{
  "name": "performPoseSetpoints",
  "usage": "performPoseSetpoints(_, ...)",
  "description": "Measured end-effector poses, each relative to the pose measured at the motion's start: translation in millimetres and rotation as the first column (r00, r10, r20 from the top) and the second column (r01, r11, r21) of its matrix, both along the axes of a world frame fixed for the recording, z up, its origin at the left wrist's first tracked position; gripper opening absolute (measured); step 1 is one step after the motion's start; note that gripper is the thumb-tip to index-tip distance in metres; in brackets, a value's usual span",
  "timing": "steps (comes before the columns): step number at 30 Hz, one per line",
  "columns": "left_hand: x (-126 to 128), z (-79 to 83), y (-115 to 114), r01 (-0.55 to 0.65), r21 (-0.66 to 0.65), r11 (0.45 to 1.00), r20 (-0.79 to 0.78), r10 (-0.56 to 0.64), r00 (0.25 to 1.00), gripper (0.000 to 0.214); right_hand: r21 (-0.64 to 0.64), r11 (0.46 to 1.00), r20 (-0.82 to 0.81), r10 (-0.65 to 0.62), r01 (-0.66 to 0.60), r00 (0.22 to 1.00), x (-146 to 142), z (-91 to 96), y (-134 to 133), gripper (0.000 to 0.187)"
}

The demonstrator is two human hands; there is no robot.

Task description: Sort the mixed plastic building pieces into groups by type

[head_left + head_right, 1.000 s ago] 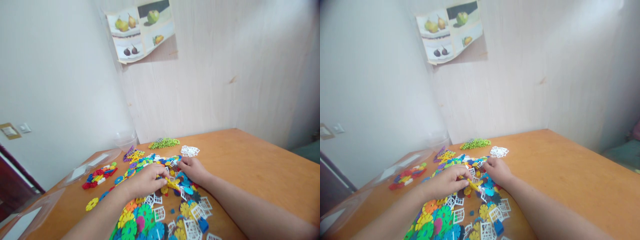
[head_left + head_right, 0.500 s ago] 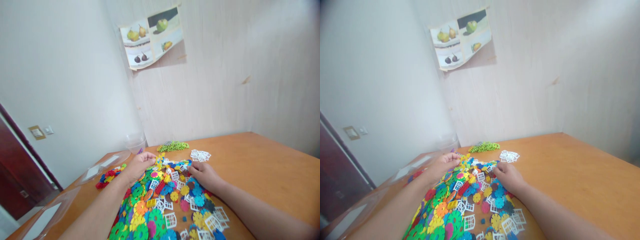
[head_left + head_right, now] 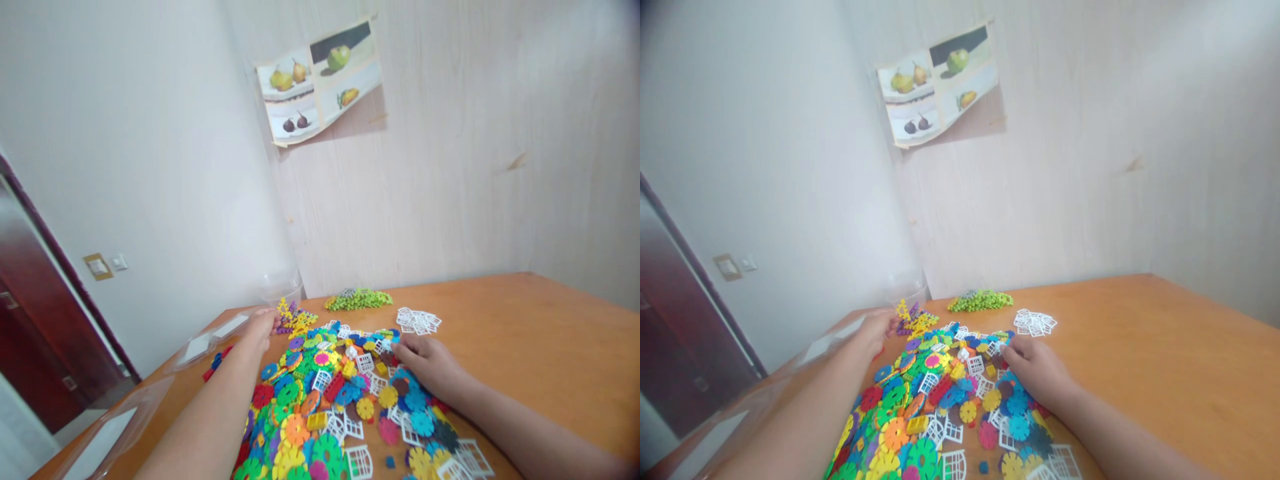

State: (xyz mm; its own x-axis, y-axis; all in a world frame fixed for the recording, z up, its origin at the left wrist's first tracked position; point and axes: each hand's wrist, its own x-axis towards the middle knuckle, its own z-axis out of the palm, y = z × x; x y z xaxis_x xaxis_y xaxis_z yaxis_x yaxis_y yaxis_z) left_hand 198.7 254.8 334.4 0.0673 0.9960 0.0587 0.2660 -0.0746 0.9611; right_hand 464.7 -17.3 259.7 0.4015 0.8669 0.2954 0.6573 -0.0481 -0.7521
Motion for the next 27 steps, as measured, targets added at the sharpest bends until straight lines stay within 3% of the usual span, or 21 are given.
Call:
performPoseSetpoints(5, 8, -10.0, 14, -0.024, -0.147, 0.989, -0.041, 0.019, 0.999, 0.035, 0.008, 1.0, 0.001, -0.005, 0.005, 1.0, 2, -4.9, 3, 0.04)
performPoseSetpoints(11, 17, -19.1, 16, 0.045, -0.203, 0.978, -0.108, -0.068, 0.992, 0.037, 0.005, 1.0, -0.019, -0.008, 0.008, 1.0, 1, -3.7, 2, 0.039)
performPoseSetpoints(27, 21, -13.9, 13, 0.117, 0.013, 0.993, -0.206, -0.112, 0.972, 0.017, 0.011, 1.0, -0.042, -0.014, 0.014, 0.999, 2, -6.4, 3, 0.039)
